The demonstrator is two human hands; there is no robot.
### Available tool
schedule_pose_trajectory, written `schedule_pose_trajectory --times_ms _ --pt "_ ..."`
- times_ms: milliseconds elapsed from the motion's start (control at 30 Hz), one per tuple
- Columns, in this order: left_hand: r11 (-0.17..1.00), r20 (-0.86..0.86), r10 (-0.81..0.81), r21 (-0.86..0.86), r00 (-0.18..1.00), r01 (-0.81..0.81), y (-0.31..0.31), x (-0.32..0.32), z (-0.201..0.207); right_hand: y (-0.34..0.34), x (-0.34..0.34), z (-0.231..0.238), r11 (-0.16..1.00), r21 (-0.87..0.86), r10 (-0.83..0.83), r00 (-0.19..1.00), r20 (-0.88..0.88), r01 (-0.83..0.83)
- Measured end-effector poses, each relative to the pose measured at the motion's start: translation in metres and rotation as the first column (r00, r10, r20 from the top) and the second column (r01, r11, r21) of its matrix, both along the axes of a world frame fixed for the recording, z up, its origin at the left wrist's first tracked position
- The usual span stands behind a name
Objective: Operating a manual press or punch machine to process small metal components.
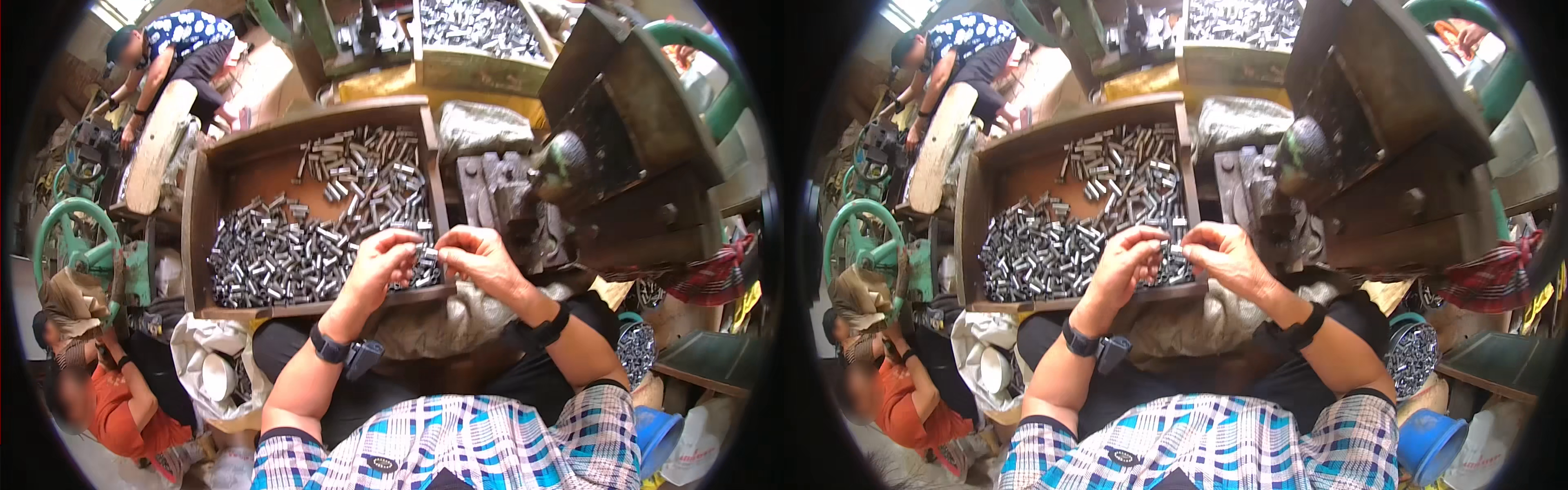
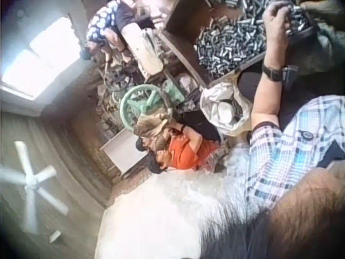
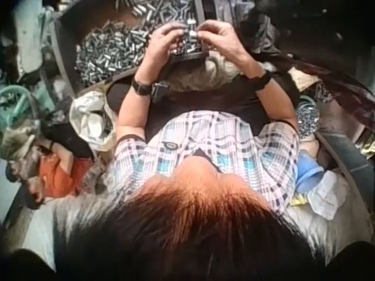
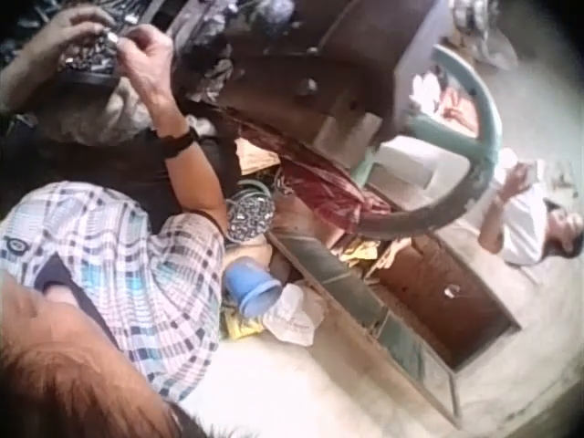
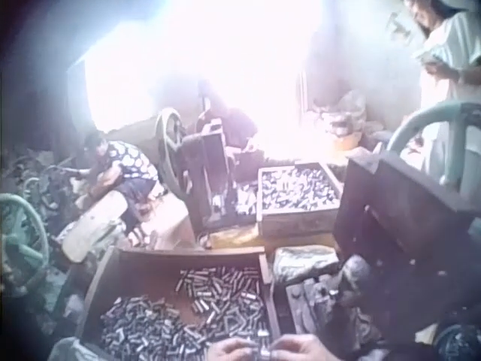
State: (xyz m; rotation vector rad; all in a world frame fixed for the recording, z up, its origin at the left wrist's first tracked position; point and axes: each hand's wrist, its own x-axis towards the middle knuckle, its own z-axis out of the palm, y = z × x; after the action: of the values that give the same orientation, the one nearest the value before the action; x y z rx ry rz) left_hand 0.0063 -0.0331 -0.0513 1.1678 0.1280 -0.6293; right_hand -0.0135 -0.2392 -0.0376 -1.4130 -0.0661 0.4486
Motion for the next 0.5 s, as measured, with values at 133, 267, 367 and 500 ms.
schedule_pose_trajectory --times_ms 133,267,367,500 --pt "0.998 -0.048 -0.037 -0.058 0.998 0.034 -0.0025 -0.0011 0.0064 0.0008 -0.0004 0.0038 0.998 -0.045 -0.035 0.999 -0.038 0.033" --pt "1.0 -0.106 -0.02 -0.023 0.994 0.017 -0.0039 -0.0009 0.006 -0.001 0.0009 0.0026 0.999 -0.015 -0.033 0.994 -0.1 0.031" --pt "0.997 -0.078 -0.024 -0.079 0.997 0.018 -0.0022 -0.0028 0.0033 -0.0014 0.0016 -0.0004 0.998 0.035 -0.051 0.991 -0.124 0.056" --pt "0.997 -0.081 -0.035 -0.072 0.996 0.029 -0.0004 -0.0032 0.0025 -0.0019 0.001 -0.0025 0.997 0.042 -0.054 0.989 -0.138 0.06"
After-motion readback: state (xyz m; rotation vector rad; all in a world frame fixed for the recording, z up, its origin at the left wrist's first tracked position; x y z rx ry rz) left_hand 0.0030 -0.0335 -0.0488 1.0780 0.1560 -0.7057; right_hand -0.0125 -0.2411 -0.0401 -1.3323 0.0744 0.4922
